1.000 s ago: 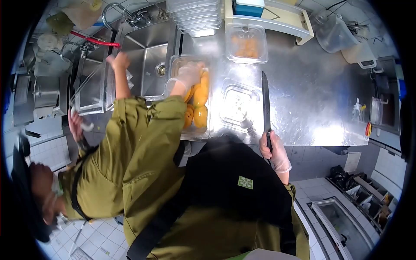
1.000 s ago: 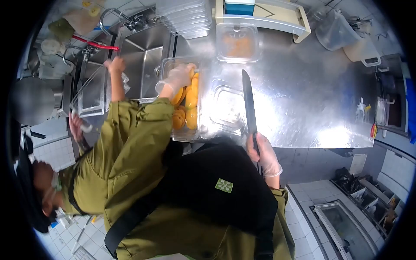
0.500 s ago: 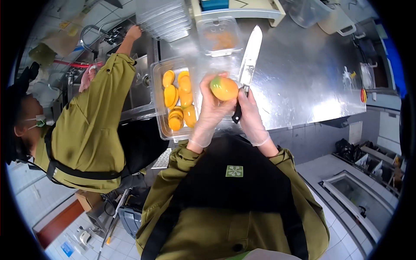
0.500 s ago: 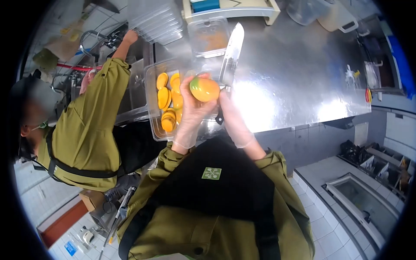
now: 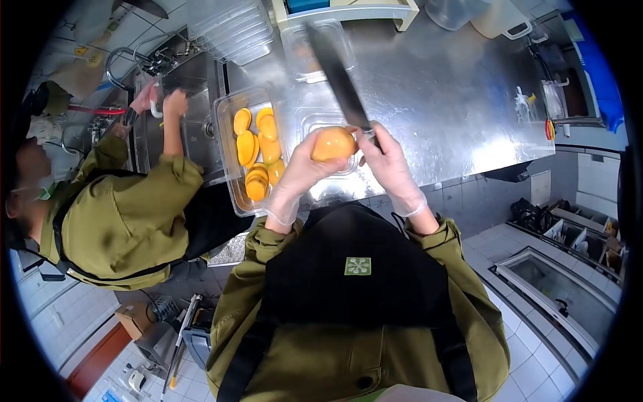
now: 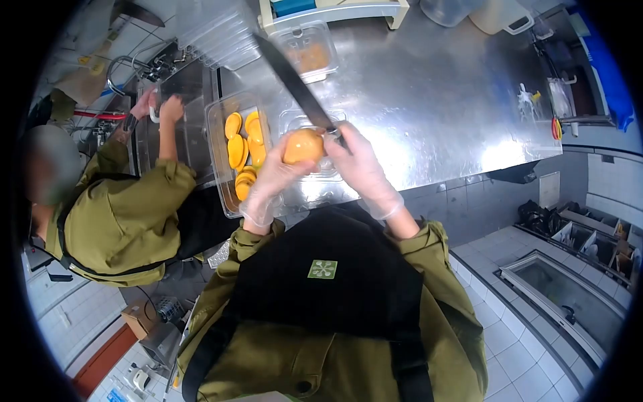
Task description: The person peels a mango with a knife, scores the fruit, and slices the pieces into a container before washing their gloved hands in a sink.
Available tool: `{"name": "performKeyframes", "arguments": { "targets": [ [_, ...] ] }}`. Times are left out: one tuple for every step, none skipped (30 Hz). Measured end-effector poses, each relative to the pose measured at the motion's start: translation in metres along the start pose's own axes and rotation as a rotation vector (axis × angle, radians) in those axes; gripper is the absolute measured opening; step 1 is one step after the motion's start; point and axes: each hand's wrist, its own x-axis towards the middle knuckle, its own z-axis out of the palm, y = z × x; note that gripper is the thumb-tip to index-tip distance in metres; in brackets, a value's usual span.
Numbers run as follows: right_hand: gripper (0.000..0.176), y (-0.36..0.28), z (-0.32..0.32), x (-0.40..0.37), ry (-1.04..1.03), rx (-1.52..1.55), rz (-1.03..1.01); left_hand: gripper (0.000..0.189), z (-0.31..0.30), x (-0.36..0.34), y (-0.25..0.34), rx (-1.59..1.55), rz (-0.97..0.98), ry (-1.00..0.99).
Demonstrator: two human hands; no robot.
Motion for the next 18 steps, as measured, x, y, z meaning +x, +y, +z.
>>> {"name": "performKeyframes", "arguments": {
  "targets": [
    [0.016,-0.006,0.002,-0.002,0.035,0.081,0.078,0.052,-0.001,-0.001,-0.001,-0.092,0.002,0.046],
    [0.012,-0.013,-0.001,-0.006,0.039,0.141,0.124,0.052,-0.001,-0.001,-0.001,-0.137,0.024,0.068],
    [0.011,-0.01,-0.002,-0.009,0.032,0.023,0.068,0.053,0.001,-0.002,0.003,-0.183,0.046,0.093],
    [0.009,-0.005,-0.002,-0.012,0.021,-0.095,0.012,0.053,0.003,-0.004,0.004,-0.23,0.069,0.12],
    [0.008,0.0,0.0,-0.011,0.008,-0.117,-0.029,0.054,0.004,-0.004,0.002,-0.247,0.092,0.113],
    [0.009,0.005,0.002,-0.011,-0.004,-0.139,-0.071,0.055,0.004,-0.002,0.0,-0.263,0.116,0.103],
    [0.011,0.01,0.003,-0.01,-0.015,-0.16,-0.114,0.056,0.006,-0.001,-0.001,-0.278,0.142,0.091],
    [0.012,0.013,0.006,-0.011,-0.009,-0.051,-0.102,0.057,0.008,-0.001,0.0,-0.296,0.148,0.09],
    [0.012,0.014,0.009,-0.011,0.011,-0.071,-0.143,0.057,0.011,-0.002,0.002,-0.315,0.153,0.089],
    [0.012,0.016,0.011,-0.01,0.032,-0.092,-0.183,0.058,0.013,-0.002,0.003,-0.333,0.16,0.087],
    [0.011,0.017,0.013,-0.008,0.067,-0.243,-0.278,0.059,0.015,-0.002,0.002,-0.332,0.16,0.094],
    [0.011,0.016,0.014,-0.007,0.071,-0.299,-0.322,0.059,0.015,-0.002,0.002,-0.33,0.16,0.101],
    [0.01,0.016,0.014,-0.006,0.078,-0.354,-0.367,0.06,0.016,-0.002,0.001,-0.328,0.16,0.108],
    [0.01,0.012,0.014,-0.007,0.054,-0.315,-0.363,0.06,0.016,-0.002,0.0,-0.325,0.167,0.108],
    [0.01,0.012,0.013,-0.008,0.033,-0.255,-0.337,0.061,0.016,-0.001,-0.001,-0.322,0.173,0.108],
    [0.01,0.012,0.013,-0.009,0.014,-0.195,-0.311,0.062,0.017,-0.002,-0.002,-0.319,0.18,0.107],
    [0.01,0.013,0.012,-0.009,-0.004,-0.115,-0.263,0.062,0.018,-0.002,-0.002,-0.311,0.184,0.108],
    [0.006,0.015,0.013,-0.01,-0.012,-0.058,-0.238,0.062,0.018,-0.002,-0.002,-0.304,0.188,0.109]
  ]
}}
